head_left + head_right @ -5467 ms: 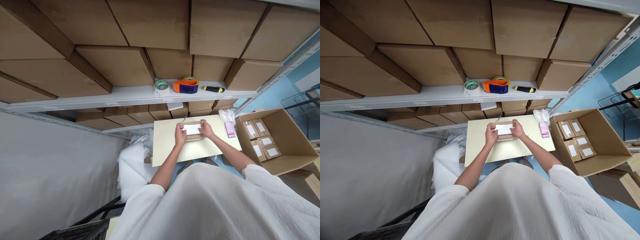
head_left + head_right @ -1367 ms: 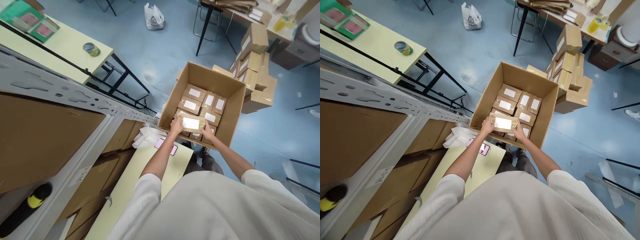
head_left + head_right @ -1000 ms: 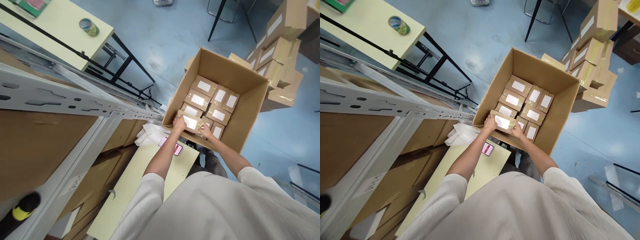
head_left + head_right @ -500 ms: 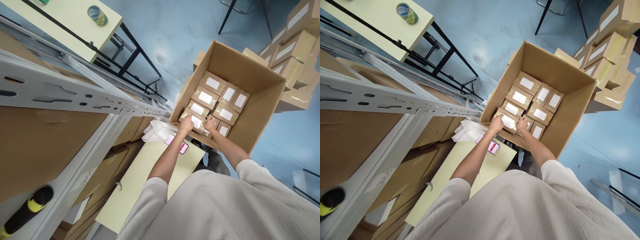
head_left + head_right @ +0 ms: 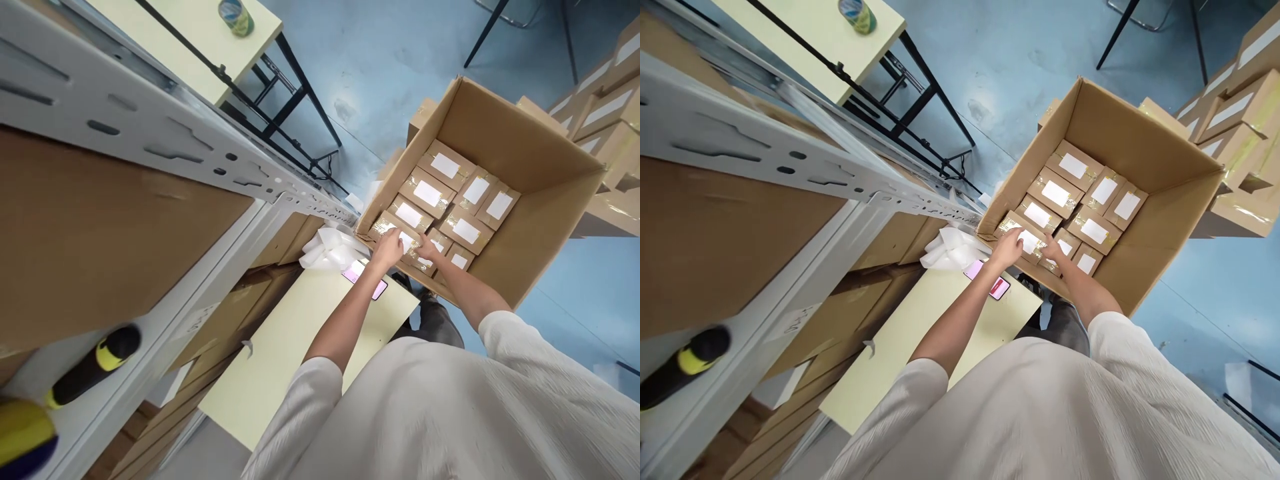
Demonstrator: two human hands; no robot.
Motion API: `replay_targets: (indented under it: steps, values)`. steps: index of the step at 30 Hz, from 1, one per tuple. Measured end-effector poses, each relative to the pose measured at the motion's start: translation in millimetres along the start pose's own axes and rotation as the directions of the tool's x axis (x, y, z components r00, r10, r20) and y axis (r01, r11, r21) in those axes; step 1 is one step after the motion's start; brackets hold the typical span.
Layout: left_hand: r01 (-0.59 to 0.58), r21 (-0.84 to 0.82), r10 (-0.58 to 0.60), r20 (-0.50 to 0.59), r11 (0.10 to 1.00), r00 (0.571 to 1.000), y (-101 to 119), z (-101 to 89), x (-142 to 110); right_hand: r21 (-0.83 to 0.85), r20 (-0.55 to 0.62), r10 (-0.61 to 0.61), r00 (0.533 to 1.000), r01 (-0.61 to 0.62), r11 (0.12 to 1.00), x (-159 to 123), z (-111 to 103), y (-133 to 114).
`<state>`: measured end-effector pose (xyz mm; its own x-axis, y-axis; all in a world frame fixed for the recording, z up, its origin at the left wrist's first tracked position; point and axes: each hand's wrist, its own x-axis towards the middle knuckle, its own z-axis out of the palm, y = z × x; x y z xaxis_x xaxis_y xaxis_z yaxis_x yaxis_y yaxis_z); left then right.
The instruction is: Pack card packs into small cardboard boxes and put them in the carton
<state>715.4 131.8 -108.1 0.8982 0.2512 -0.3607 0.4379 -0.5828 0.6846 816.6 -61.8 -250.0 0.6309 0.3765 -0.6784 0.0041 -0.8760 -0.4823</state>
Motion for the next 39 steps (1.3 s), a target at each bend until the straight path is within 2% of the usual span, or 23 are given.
replay_targets:
  steps: [3, 8, 12, 16, 20, 25, 28, 32, 39]
  values:
    - [-0.063, -0.033, 0.062, -0.029, 0.997, 0.998, 1.0, -3.2, -10.9, -0.076, -0.005, 0.060, 0.998, -0.060, 0.995, -8.8, -2.1, -0.8]
    - [-0.103, -0.059, 0.095, -0.118, 0.993, 0.988, 5.6, -14.5, -39.1, -0.107, -0.085, 0.049, 0.995, -0.058, 0.993, -32.1, -21.2, -11.7]
    - [-0.075, -0.071, 0.060, -0.197, 0.995, 0.979, 15.4, -18.6, -70.0, -0.066, -0.083, -0.108, 0.991, 0.102, 0.993, -52.2, -45.4, -26.9]
    - [-0.040, -0.086, 0.014, -0.283, 0.996, 0.959, 26.8, -10.1, -107.3, -0.015, -0.108, -0.257, 0.960, 0.257, 0.966, -77.8, -63.9, -41.1]
    - [0.017, -0.119, -0.056, -0.332, 0.993, 0.942, 34.8, 9.4, -153.4, -0.015, -0.139, -0.431, 0.891, 0.434, 0.901, -112.8, -76.0, -49.3]
    - [0.100, -0.166, -0.159, -0.396, 0.981, 0.904, 36.6, 34.6, -221.9, -0.110, -0.174, -0.641, 0.748, 0.632, 0.767, -160.8, -82.3, -58.7]
    - [0.144, -0.197, -0.219, -0.444, 0.970, 0.869, 33.1, 43.9, -263.3, -0.152, -0.144, -0.722, 0.676, 0.706, 0.692, -186.5, -76.4, -67.1]
    - [0.217, -0.249, -0.316, -0.491, 0.944, 0.812, 23.2, 49.8, -312.5, -0.158, -0.071, -0.789, 0.610, 0.774, 0.613, -213.5, -55.9, -78.9]
    - [0.237, -0.332, -0.397, -0.589, 0.913, 0.704, 0.2, 50.4, -389.9, -0.118, 0.117, -0.870, 0.478, 0.877, 0.466, -259.2, 5.8, -106.6]
